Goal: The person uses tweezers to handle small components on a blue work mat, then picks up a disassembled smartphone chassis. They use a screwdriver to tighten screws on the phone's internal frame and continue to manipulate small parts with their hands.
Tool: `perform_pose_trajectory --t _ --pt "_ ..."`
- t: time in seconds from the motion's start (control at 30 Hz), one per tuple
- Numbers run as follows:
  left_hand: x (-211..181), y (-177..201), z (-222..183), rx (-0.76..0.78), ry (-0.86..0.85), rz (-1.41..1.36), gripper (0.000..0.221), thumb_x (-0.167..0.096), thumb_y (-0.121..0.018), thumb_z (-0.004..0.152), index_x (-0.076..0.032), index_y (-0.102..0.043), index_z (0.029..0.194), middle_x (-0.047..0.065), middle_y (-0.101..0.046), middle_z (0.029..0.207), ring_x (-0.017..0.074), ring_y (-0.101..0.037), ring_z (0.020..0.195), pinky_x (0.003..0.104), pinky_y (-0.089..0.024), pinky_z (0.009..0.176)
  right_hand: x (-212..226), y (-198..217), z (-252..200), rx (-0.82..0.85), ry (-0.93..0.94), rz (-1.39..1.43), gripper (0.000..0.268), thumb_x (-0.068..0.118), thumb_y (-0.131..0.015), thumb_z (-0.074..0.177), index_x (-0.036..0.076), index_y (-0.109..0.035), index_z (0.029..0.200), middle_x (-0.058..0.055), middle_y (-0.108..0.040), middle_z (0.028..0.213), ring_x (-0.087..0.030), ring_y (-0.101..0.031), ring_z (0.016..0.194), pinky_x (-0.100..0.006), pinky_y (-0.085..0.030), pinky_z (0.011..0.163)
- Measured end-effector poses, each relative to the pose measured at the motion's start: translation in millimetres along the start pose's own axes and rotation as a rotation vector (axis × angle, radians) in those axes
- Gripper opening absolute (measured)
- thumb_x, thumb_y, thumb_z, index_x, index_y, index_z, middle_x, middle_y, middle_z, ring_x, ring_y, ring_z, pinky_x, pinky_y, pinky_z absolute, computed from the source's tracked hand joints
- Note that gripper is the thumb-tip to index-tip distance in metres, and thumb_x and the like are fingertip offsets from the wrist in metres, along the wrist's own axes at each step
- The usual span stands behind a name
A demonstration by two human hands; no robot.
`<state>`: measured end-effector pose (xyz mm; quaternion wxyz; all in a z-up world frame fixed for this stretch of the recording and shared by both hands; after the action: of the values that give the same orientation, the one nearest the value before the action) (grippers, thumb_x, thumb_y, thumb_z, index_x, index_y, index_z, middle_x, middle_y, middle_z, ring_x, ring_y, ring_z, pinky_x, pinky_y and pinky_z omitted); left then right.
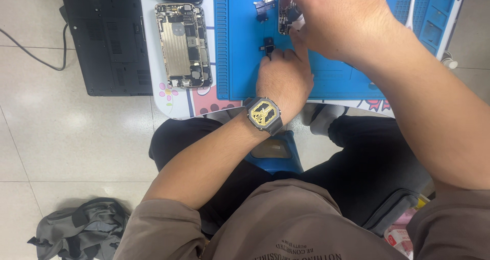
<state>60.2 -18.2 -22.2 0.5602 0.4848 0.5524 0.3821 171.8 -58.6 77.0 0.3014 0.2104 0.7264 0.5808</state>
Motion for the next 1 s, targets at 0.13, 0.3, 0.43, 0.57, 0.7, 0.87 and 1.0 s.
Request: perform_pose_trajectory --t 0.13,0.3,0.43,0.57,0.7,0.87,1.0 --pt "-2 -14 -1 -0.056 0.012 0.031 0.117 -0.060 -0.093 0.088 0.006 -0.040 0.170 0.004 -0.079 0.096 0.0283 -0.074 0.096 0.044 -0.058 0.081 -2 -3 0 0.182 -0.111 0.016 0.057 0.061 -0.073 0.133 0.017 -0.083 0.097 -0.003 -0.074 0.085 -0.023 -0.071 0.076 -0.035 -0.047 0.051" --pt "-2 -7 0 -0.039 0.005 0.034 0.115 -0.063 -0.094 0.088 0.004 -0.044 0.167 0.004 -0.079 0.097 0.0278 -0.075 0.096 0.043 -0.059 0.083 0 6 -4 0.100 -0.028 0.127 0.038 0.036 -0.085 0.103 0.020 -0.085 0.138 -0.007 -0.082 0.127 -0.031 -0.080 0.109 -0.042 -0.065 0.061" --pt "-3 -14 2 -0.005 0.005 0.019 0.119 -0.060 -0.093 0.090 0.009 -0.037 0.171 0.007 -0.079 0.099 0.0284 -0.073 0.094 0.045 -0.059 0.079 -6 -7 -4 0.166 -0.066 -0.022 0.059 0.057 -0.071 0.137 0.021 -0.082 0.091 0.001 -0.074 0.079 -0.021 -0.077 0.083 -0.034 -0.054 0.056" --pt "-2 -2 -1 -0.024 -0.001 0.063 0.117 -0.064 -0.092 0.090 0.007 -0.041 0.168 0.006 -0.081 0.099 0.0273 -0.076 0.097 0.043 -0.060 0.082 0 2 -4 0.052 0.037 0.073 0.034 0.040 -0.086 0.102 0.024 -0.088 0.131 0.000 -0.083 0.126 -0.027 -0.080 0.115 -0.041 -0.065 0.065" --pt "-4 -14 1 -0.023 0.005 0.020 0.111 -0.058 -0.093 0.088 0.004 -0.044 0.166 0.007 -0.080 0.099 0.0295 -0.075 0.097 0.044 -0.061 0.083 -8 -15 -8 0.080 -0.039 0.035 0.016 0.033 -0.077 0.115 0.017 -0.079 0.116 -0.004 -0.075 0.103 -0.025 -0.072 0.089 -0.036 -0.055 0.059" --pt "-2 -10 0 -0.079 0.014 0.046 0.099 -0.042 -0.084 0.095 0.006 -0.040 0.170 0.003 -0.077 0.091 0.0305 -0.073 0.093 0.046 -0.057 0.078 -4 -2 -4 0.084 -0.035 0.132 0.040 0.039 -0.091 0.097 0.021 -0.086 0.132 -0.006 -0.082 0.127 -0.033 -0.078 0.111 -0.047 -0.062 0.059" --pt "-4 -13 1 -0.031 0.001 0.027 0.113 -0.058 -0.093 0.088 0.006 -0.043 0.166 0.007 -0.079 0.098 0.0293 -0.075 0.096 0.045 -0.060 0.082 -10 -15 -9 0.014 -0.023 0.008 0.019 0.041 -0.079 0.114 0.023 -0.084 0.114 0.001 -0.079 0.104 -0.022 -0.077 0.091 -0.037 -0.058 0.058"
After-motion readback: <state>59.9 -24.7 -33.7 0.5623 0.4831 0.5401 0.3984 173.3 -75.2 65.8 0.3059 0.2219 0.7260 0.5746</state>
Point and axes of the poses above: each hand's wrist, its own z-axis towards the middle knuckle, its own y-axis out of the back of the hand, x = y × z, the point moved 6 cm from there along z, towards the middle knuckle
